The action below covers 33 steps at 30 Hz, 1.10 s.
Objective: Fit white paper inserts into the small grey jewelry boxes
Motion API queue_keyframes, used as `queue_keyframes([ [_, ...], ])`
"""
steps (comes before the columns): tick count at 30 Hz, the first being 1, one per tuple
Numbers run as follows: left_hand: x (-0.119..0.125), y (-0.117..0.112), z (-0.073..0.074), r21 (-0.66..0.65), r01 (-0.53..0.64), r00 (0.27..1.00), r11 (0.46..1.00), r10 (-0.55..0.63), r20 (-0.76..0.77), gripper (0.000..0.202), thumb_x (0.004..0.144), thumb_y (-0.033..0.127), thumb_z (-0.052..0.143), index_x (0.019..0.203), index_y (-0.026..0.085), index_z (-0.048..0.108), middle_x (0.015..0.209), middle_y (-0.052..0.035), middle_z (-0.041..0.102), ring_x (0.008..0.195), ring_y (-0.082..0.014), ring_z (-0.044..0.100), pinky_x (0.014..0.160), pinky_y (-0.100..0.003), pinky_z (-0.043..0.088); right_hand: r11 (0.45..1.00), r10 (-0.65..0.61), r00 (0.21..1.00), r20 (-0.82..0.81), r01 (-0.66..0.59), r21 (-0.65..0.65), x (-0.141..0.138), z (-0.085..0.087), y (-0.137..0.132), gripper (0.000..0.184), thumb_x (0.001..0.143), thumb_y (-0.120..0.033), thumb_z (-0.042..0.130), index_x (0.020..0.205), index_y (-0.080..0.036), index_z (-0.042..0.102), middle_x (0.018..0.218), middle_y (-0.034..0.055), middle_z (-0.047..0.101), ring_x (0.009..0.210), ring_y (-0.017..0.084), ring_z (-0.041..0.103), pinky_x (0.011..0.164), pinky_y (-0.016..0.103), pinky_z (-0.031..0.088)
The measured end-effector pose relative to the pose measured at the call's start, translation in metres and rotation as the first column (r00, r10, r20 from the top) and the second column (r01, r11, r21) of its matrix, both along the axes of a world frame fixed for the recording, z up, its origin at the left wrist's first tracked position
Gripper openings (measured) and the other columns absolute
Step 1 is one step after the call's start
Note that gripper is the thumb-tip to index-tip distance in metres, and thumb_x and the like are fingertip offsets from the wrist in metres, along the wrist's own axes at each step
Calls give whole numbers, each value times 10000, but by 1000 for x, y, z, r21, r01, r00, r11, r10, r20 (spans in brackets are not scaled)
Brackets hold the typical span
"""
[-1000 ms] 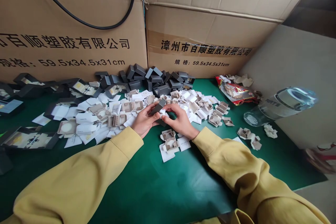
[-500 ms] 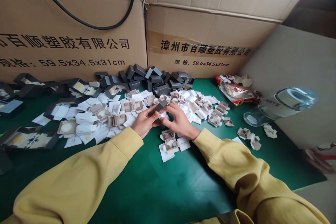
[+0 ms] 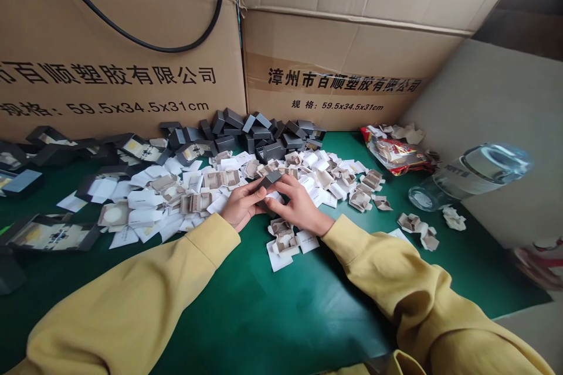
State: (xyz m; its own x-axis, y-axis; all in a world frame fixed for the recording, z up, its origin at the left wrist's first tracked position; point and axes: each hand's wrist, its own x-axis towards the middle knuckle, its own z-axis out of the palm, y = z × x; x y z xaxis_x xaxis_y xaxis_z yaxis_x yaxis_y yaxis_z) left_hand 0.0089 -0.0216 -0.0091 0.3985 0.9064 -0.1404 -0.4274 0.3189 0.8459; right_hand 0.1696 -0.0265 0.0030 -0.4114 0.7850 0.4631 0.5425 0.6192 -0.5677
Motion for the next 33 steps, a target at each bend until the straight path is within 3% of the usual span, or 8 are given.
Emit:
queue_keyframes([
  [4, 1, 0, 3, -10, -14, 1000, 1000, 14, 15, 373, 718, 263, 664, 1083, 192, 627, 887, -45, 611, 712, -113, 547, 673, -295, 522, 994, -73, 996, 53, 68, 82, -2, -1, -6, 180, 828, -339, 504, 897, -209, 607, 923, 74, 543, 864, 206, 475, 750, 347, 430],
  [8, 0, 1, 4, -13, -1, 1000, 1000, 1, 19, 266, 730, 255, 657, 982, 170, 656, 853, -34, 591, 710, -104, 537, 645, -273, 521, 990, -38, 993, 113, 22, 139, 0, -1, -6, 194, 844, -354, 478, 912, -213, 592, 965, 80, 562, 870, 219, 460, 745, 364, 425],
  [13, -1, 2, 1, -14, 14, 999, 1000, -13, 29, 232, 729, 284, 658, 925, 160, 659, 869, -39, 589, 686, -101, 541, 630, -284, 524, 995, 46, 998, 42, -49, 83, -1, 1, -3, 142, 852, -279, 453, 915, -200, 553, 919, 64, 551, 844, 199, 445, 755, 352, 422],
  [19, 1, 0, -2, 23, 4, 1000, 1000, -4, 21, 192, 725, 304, 659, 821, 138, 655, 782, -34, 572, 691, -123, 553, 611, -287, 525, 999, 33, 998, -60, -34, -22, -9, -1, -4, 126, 862, -234, 417, 811, -194, 525, 843, 38, 504, 812, 174, 441, 750, 329, 397],
  [28, 1, -2, -1, 19, -9, 1000, 1000, 9, -18, 345, 713, 307, 669, 1033, 182, 641, 842, -42, 613, 719, -151, 585, 680, -338, 523, 993, 37, 984, -173, -56, -105, -12, -8, 1, 144, 825, -244, 445, 716, -191, 524, 808, 18, 511, 788, 161, 443, 752, 318, 380],
  [33, 0, -2, 1, 27, 12, 999, 1000, -11, -33, 344, 730, 304, 654, 1045, 168, 636, 884, -65, 629, 799, -185, 602, 690, -346, 533, 988, 41, 969, -243, -76, -136, -11, -6, -2, 118, 826, -236, 456, 759, -191, 542, 811, 18, 516, 808, 162, 454, 773, 324, 383],
])
